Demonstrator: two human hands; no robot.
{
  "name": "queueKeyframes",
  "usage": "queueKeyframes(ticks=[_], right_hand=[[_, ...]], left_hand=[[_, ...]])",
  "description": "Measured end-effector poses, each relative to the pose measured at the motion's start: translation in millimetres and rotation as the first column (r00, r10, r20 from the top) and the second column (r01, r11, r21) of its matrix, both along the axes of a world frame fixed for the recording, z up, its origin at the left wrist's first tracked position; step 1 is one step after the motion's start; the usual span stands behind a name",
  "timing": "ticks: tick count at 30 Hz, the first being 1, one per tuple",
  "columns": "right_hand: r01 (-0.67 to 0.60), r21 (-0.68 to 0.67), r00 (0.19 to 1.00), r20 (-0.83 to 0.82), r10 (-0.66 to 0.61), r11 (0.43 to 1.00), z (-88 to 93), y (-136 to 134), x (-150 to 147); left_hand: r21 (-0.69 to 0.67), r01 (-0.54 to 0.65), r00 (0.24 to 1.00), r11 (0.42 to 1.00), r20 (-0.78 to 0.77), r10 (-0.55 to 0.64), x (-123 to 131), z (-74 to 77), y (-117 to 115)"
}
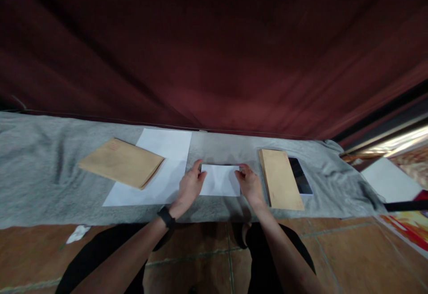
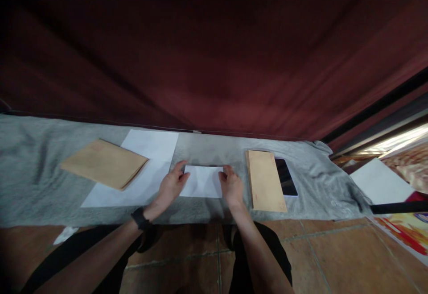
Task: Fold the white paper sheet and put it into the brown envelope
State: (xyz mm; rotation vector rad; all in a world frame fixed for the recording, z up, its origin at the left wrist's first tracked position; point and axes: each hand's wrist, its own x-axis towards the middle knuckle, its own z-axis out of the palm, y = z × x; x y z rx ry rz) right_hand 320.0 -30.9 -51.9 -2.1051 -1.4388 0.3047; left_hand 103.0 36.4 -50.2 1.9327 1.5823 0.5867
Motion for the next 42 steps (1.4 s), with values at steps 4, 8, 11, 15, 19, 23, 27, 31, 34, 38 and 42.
queueKeyframes(ticks=[4,8,11,15,19,23,27,31,34,38,42], right_hand=[[-0.006,-0.055,0.981,0.193,0.017,0.998,-0.3,-3,-9],[-0.107,-0.001,0.945,0.309,0.102,0.994,0.8,-4,-22],[-0.301,0.023,0.918,0.277,0.283,0.953,-3.7,-6,-40],[-0.463,0.016,0.851,0.286,0.44,0.886,-15.1,-12,-59],[-0.427,0.003,0.845,0.358,0.398,0.904,-23.5,-17,-63],[-0.42,0.022,0.834,0.404,0.376,0.907,-26.4,-17,-61],[-0.423,-0.004,0.812,0.442,0.381,0.906,-27.0,-17,-60],[-0.436,-0.037,0.775,0.491,0.397,0.899,-27.9,-18,-59],[-0.434,-0.029,0.768,0.51,0.386,0.901,-30.0,-18,-59],[-0.42,-0.009,0.778,0.511,0.365,0.908,-33.5,-18,-59],[-0.391,-0.017,0.79,0.506,0.345,0.92,-34.8,-19,-56]], left_hand=[[0.064,0.033,0.958,0.997,-0.287,-0.013,3,8.3,-7],[0.059,0.056,0.93,0.997,-0.366,-0.031,6,11.5,-10],[0.052,0.075,0.921,0.996,-0.386,-0.05,6,11.4,-11],[0.05,0.106,0.911,0.993,-0.405,-0.077,5,10.8,-13],[0.048,0.156,0.873,0.987,-0.473,-0.115,2,12.3,-16],[0.168,0.239,0.848,0.956,-0.517,-0.121,1,13.4,-18],[0.348,0.381,0.868,0.857,-0.453,-0.201,10,2.0,-26],[0.393,0.446,0.866,0.804,-0.414,-0.278,16,-19.2,-36],[0.389,0.453,0.862,0.802,-0.422,-0.282,14,-30.4,-36],[0.402,0.446,0.863,0.8,-0.429,-0.266,10,-34.7,-34],[0.41,0.434,0.868,0.802,-0.428,-0.251,7,-33.6,-34]])
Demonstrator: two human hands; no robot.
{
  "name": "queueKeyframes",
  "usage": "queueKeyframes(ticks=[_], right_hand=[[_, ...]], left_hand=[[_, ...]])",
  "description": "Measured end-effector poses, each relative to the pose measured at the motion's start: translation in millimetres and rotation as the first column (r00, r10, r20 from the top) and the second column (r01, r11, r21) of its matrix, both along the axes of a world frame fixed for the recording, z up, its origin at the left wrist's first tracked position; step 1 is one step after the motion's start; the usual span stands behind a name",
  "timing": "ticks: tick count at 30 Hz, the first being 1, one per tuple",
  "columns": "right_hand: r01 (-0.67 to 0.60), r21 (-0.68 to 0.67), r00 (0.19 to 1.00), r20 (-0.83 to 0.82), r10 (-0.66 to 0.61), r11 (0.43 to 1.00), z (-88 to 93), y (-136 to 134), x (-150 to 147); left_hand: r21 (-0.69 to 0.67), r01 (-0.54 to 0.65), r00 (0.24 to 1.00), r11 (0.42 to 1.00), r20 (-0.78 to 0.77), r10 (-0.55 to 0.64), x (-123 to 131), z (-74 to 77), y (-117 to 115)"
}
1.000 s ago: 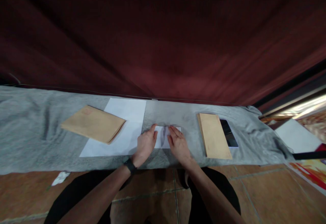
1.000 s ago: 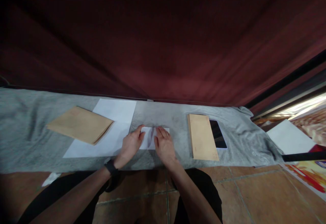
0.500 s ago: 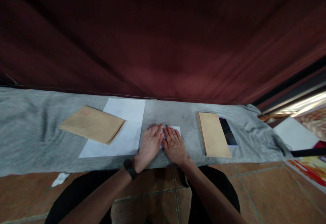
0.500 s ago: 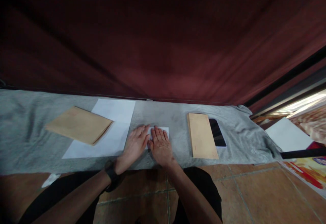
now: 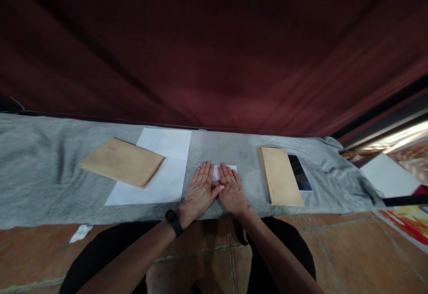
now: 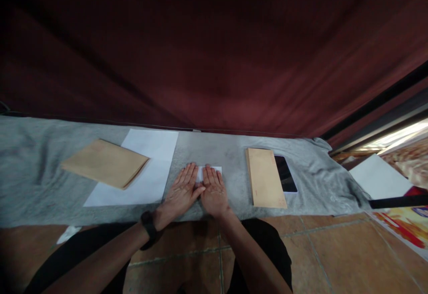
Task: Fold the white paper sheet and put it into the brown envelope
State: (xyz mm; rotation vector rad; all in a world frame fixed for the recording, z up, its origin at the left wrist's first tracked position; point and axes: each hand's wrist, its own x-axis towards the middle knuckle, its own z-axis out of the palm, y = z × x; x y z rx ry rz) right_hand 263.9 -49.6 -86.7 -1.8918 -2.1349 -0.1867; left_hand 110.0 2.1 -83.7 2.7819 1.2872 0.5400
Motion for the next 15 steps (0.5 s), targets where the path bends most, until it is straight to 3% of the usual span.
queueKeyframes(ticks=[10,15], right_hand=[[0.104,0.023,0.994,-0.024,-0.104,0.994,-2.6,-4,13],[0.14,-0.028,0.989,-0.039,-0.141,0.99,-3.7,-6,24]], left_hand=[[-0.002,-0.063,0.997,0.998,-0.04,0.063,-12,-1.0,1],[0.003,-0.103,0.993,0.995,-0.058,0.103,-14,-0.5,0]])
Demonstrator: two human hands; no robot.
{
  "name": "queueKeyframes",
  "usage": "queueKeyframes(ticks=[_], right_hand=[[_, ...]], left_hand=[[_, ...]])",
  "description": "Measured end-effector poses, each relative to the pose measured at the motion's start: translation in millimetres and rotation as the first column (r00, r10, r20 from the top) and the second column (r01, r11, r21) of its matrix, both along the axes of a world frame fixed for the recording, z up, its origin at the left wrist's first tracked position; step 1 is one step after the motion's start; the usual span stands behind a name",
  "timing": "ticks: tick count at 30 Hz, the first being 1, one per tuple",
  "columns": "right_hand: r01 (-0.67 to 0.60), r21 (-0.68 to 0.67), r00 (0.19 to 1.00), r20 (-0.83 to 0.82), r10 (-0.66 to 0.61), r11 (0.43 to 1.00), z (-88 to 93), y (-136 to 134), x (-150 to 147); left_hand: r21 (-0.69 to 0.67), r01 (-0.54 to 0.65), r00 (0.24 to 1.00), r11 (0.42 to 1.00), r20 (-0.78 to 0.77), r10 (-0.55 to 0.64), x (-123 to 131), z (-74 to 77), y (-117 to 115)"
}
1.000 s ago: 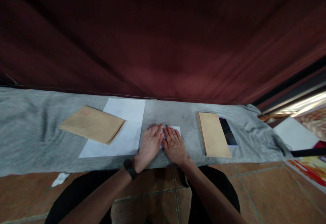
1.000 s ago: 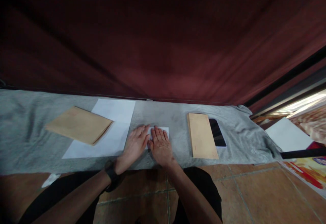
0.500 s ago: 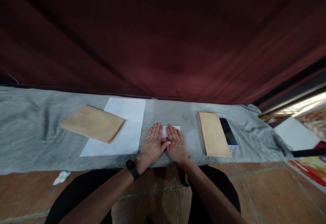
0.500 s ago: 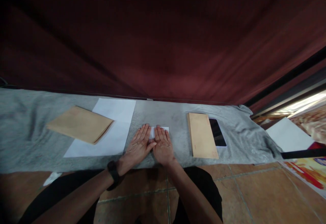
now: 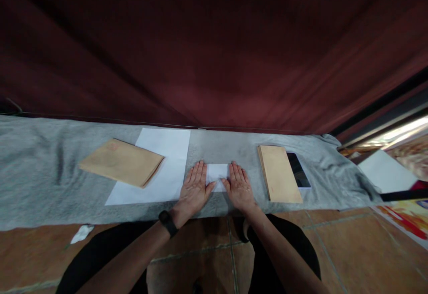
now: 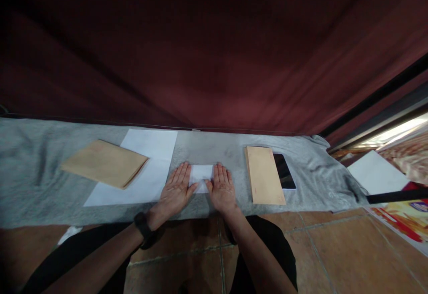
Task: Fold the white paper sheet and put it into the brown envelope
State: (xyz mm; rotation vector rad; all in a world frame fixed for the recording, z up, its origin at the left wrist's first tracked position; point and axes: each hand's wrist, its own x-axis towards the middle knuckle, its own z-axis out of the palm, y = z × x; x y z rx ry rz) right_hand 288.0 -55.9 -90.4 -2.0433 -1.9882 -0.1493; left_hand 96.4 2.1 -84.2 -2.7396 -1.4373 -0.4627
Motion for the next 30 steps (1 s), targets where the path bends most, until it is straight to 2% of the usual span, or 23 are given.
queueKeyframes(ticks=[8,16,20,24,27,30], right_hand=[[0.06,-0.078,0.998,-0.003,-0.06,0.995,2.3,-2,14],[0.063,0.032,0.998,-0.008,-0.063,0.997,4.2,-2,17],[-0.073,0.03,0.995,-0.071,0.075,0.997,13.2,2,-3],[-0.243,0.009,0.965,-0.104,0.242,0.97,11.9,2,-30],[-0.233,0.028,0.969,-0.073,0.235,0.972,6.4,-1,-35],[-0.198,0.048,0.979,-0.038,0.2,0.979,2.6,-3,-26]], left_hand=[[-0.015,-0.028,0.999,1.0,-0.03,0.027,0,2.3,0],[-0.013,-0.03,0.999,0.999,0.033,0.031,2,-0.3,-2],[-0.021,-0.047,0.998,0.999,0.036,0.048,3,0.4,-2],[-0.047,-0.055,0.998,0.997,-0.019,0.054,4,3.3,-2],[-0.036,-0.062,0.998,0.997,-0.03,0.061,3,4.4,-1],[-0.006,-0.063,0.998,0.998,-0.015,0.063,2,2.2,-1]])
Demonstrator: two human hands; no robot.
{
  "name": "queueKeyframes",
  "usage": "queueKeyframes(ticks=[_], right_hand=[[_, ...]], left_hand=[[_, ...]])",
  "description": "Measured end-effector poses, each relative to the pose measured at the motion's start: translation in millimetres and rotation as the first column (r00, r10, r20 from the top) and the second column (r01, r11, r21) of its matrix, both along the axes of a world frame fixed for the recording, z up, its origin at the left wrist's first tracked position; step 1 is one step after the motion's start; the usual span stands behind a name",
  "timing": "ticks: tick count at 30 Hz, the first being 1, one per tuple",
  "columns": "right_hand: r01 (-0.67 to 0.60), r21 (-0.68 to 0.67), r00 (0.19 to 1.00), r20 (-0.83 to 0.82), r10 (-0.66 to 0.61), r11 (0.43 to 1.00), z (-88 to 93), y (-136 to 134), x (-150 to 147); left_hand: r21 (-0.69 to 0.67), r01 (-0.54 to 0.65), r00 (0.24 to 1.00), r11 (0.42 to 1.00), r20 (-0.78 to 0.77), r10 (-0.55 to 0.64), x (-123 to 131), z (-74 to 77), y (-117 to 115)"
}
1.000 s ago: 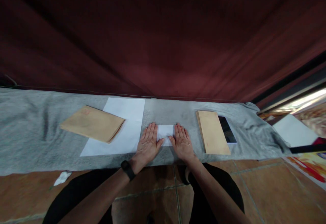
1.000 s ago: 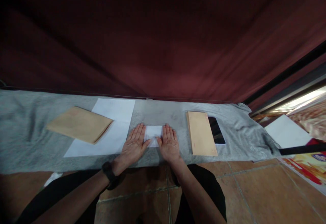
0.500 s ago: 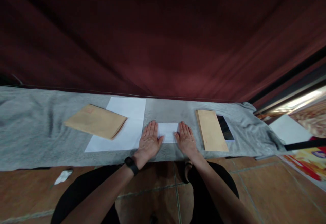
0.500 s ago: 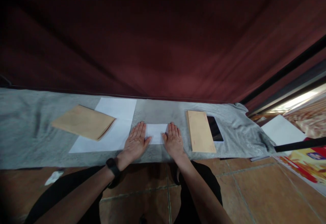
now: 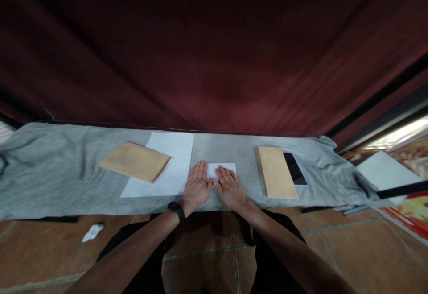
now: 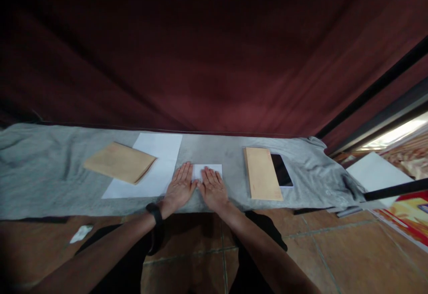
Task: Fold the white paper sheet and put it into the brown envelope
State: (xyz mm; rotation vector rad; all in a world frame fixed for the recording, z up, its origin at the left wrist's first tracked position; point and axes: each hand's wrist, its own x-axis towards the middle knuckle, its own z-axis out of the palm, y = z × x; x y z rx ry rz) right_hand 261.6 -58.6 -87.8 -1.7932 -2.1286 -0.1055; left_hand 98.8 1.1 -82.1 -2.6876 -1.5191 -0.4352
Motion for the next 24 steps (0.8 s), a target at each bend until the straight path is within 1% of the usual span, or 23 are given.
queueKeyframes(ticks=[5,8,10,13,15,16,19,24], right_hand=[[0.071,0.039,0.997,0.024,-0.072,0.997,-3.6,1,14],[0.102,0.053,0.994,0.032,-0.104,0.993,-6.3,2,16],[0.1,0.054,0.994,0.042,-0.102,0.994,-7.6,2,16],[0.097,0.043,0.993,0.057,-0.099,0.994,-7.5,1,15],[0.097,0.032,0.993,0.067,-0.099,0.995,-6.2,0,15],[0.098,0.029,0.992,0.073,-0.1,0.995,-5.5,0,14],[0.099,0.03,0.991,0.089,-0.101,0.995,-4.3,-1,15],[0.137,0.015,0.988,0.069,-0.138,0.99,-6.3,-3,23]], left_hand=[[0.049,-0.002,1.0,0.999,0.017,0.002,-3,-7.4,0],[0.074,-0.012,1.0,0.997,0.029,0.01,-3,-6.6,-2],[0.082,0.051,0.998,0.995,0.028,-0.053,-1,-3.4,-6],[0.055,0.218,0.975,0.974,0.026,-0.22,5,0.9,-13],[0.033,0.273,0.961,0.961,0.033,-0.274,8,1.1,-17],[0.028,0.272,0.961,0.962,0.036,-0.273,9,0.3,-18],[0.035,0.222,0.974,0.975,0.045,-0.223,10,-4.3,-20],[0.045,0.146,0.987,0.988,0.066,-0.149,4,-9.2,-20]])
